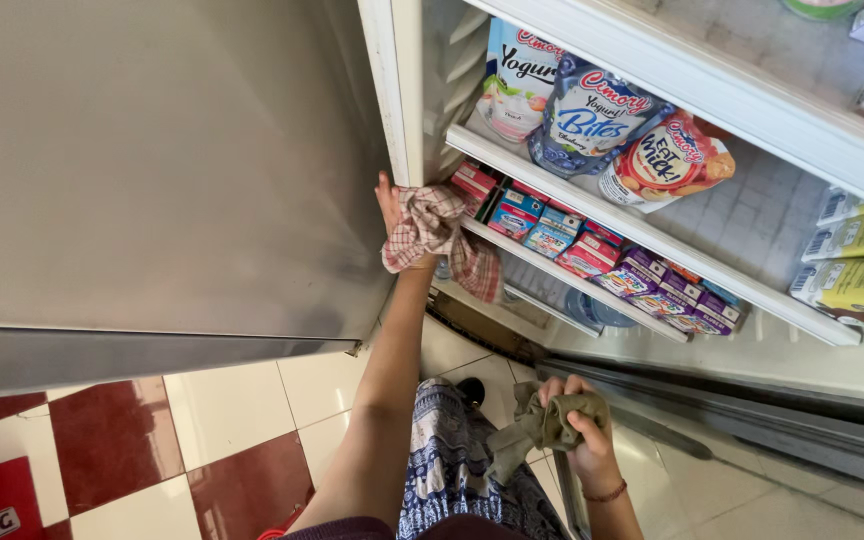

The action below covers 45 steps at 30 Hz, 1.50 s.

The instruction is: The person wipes the internal shelves and external glass doors of several display coolers using two cloths.

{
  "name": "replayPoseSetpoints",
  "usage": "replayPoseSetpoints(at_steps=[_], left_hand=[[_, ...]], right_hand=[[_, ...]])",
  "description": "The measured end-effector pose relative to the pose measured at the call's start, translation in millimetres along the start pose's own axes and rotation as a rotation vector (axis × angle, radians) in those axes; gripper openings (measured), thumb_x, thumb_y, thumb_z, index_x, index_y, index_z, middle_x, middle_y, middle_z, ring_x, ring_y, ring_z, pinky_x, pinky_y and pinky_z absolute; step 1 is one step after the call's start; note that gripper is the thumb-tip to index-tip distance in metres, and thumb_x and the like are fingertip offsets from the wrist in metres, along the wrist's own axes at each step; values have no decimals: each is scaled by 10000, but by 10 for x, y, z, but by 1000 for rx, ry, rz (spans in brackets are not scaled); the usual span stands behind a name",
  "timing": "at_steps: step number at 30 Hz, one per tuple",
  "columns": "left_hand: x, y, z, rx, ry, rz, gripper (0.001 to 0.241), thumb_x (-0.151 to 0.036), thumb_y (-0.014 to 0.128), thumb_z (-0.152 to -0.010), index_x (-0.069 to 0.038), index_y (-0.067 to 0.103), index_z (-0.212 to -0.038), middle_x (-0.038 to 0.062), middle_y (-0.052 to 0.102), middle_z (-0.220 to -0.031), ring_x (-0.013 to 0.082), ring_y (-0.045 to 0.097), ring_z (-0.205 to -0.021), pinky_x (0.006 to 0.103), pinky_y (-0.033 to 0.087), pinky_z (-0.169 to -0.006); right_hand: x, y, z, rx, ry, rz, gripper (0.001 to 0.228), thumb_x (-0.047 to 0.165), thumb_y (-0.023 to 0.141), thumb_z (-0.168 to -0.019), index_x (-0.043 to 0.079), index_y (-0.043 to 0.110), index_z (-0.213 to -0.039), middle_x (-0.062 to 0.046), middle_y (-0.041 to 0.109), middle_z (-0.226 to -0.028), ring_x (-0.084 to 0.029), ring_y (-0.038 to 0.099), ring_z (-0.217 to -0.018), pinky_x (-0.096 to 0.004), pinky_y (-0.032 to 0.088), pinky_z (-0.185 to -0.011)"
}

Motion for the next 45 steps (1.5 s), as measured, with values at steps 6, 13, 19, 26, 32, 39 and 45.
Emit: replayPoseSetpoints(at_steps=[6,13,19,26,32,39,45], left_hand=[[-4,0,-107,-65,-242,-41,625,-414,504,-1086,-65,287,-1557,214,284,-1662,440,341,-1538,590,251,-1321],[426,178,103,-80,-359,273,460,-351,360,-1178,-121,351,-1577,231,340,-1688,454,292,-1583,538,255,-1323],[482,127,637,60,-52,72,552,-403,347,-1151,-200,145,-1623,239,245,-1691,454,361,-1543,529,390,-1268],[480,137,1276,430,-594,-43,566,-346,505,-1005,-53,358,-1467,297,290,-1522,439,510,-1326,453,544,-1016],[-329,-453,1867,682,-690,284,397,41,535,-833,16,600,-1224,195,647,-1163,334,675,-1025,417,601,-804],[-2527,-1029,2160,1782,-633,1092,631,-3,599,-804,-40,488,-1423,186,575,-1388,285,558,-1307,423,473,-1108],[-3444,-1857,1532,1865,259,970,852,-256,769,-762,-148,445,-1542,259,260,-1707,442,296,-1519,562,223,-1223]], right_hand=[[-73,-49,-72,34,-33,55,420,327,783,-842,117,426,-778,-9,410,-775,-217,438,-804,-395,419,-864],[-214,21,-168,11,68,11,357,284,753,-798,92,452,-801,-38,438,-791,-225,452,-858,-378,397,-830],[-339,130,-269,24,92,-52,328,262,730,-810,97,447,-818,-48,443,-801,-225,450,-870,-373,391,-831],[-437,57,-89,-73,78,-195,267,251,699,-808,100,503,-911,-67,520,-866,-234,506,-937,-359,408,-844],[-1146,-516,339,-363,109,-410,369,324,585,-985,-32,558,-1080,-159,658,-987,-325,644,-1070,-449,515,-941],[-1165,-251,1100,-874,60,-213,602,389,534,-952,102,431,-1471,-146,609,-1345,-297,615,-1201,-488,497,-1019],[-1467,81,1868,-1064,-237,-653,557,412,516,-976,74,496,-1418,-137,623,-1344,-295,613,-1208,-477,485,-1037]])
Point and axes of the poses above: each hand's wrist, its own z-axis away from the middle knuckle, its own y-axis out of the palm, x = y × z, the point moved 10 cm from there along -z, towards the middle knuckle
